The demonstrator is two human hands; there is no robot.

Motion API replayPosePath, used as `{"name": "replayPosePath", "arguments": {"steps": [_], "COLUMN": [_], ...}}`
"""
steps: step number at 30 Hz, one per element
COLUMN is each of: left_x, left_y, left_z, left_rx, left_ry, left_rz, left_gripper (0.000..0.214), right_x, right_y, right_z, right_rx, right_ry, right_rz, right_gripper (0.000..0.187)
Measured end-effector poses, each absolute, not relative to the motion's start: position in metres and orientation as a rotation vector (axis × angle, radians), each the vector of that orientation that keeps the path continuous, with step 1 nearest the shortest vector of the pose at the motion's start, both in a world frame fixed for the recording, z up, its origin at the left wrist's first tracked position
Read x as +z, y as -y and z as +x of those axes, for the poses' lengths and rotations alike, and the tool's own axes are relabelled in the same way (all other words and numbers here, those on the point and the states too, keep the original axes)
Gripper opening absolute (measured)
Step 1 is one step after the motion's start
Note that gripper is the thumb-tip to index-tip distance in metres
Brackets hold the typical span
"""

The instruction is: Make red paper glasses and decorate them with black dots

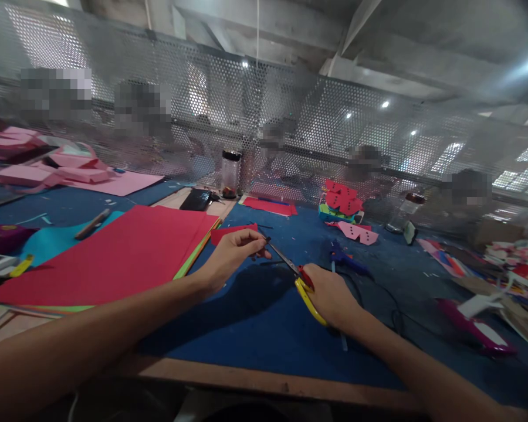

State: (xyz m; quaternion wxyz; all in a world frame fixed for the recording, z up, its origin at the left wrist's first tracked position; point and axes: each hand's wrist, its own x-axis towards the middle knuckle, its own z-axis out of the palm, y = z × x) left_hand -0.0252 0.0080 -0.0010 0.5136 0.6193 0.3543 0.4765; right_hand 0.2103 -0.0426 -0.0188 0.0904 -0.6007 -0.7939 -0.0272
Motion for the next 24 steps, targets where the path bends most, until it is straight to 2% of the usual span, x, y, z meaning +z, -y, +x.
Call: {"name": "replayPosePath", "arguments": {"steps": [24], "left_x": [0.0019], "left_y": [-0.0057], "left_z": [-0.0248], "left_rx": [1.147], "left_ry": [-0.848], "left_rz": [1.476], "left_gripper": [0.013], "right_x": [-0.0178], "right_y": [0.0414], "right_z": [0.211], "right_rx": [-0.105], "right_ry": [2.368], "right_rz": [-1.82], "right_gripper": [0.016]}}
